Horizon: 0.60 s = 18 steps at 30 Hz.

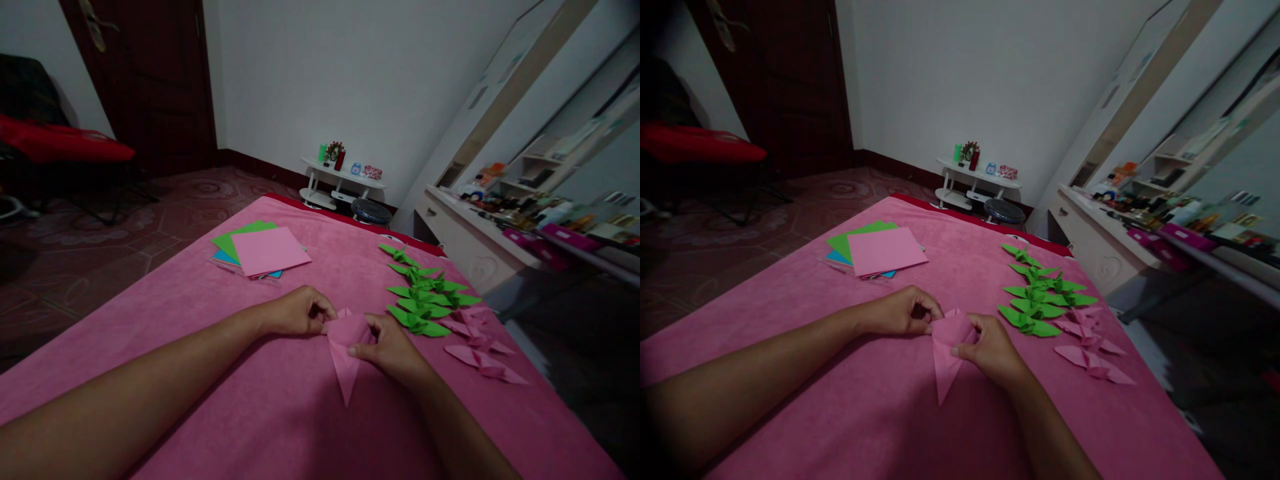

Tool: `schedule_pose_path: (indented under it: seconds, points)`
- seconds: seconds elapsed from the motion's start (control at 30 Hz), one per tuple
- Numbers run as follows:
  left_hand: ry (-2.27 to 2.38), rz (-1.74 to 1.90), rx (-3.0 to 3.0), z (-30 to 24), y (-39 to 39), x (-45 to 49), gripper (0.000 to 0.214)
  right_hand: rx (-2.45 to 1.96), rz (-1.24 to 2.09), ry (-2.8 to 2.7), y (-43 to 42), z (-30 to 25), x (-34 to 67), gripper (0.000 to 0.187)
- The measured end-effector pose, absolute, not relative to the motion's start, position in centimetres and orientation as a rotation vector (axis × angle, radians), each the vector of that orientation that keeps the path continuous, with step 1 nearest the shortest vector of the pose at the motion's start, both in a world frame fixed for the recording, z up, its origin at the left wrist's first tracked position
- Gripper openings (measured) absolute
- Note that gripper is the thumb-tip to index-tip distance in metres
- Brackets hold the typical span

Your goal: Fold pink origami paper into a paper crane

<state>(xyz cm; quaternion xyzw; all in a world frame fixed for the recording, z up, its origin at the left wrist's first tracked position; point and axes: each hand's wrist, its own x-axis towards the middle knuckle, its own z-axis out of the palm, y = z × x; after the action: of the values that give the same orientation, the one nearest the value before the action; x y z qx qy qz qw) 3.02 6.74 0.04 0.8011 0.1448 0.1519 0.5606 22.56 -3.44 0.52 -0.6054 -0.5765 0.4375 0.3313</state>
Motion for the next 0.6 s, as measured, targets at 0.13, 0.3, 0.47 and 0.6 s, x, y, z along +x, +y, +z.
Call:
schedule_pose_path:
  seconds: [0.13, 0.3, 0.47, 0.6]
  points:
    - [0.312, 0.352, 1.886, 0.17, 6.40, 3.09, 0.025, -1.587, 1.148, -1.510, -3.45, 0.72, 22.43, 0.017]
    - [0.311, 0.340, 1.843, -0.14, 6.34, 3.32, 0.024, -1.631, 1.113, -1.539, -3.50, 0.81, 22.45, 0.018]
    - [0.369, 0.329, 1.873, -0.20, 6.11, 3.48, 0.023, -1.634, 1.094, -1.564, -3.42, 0.49, 22.52, 0.019]
    - [0.416, 0.334, 1.935, -0.05, 6.00, 3.56, 0.021, -1.657, 1.063, -1.585, -3.37, 0.13, 22.70, 0.020]
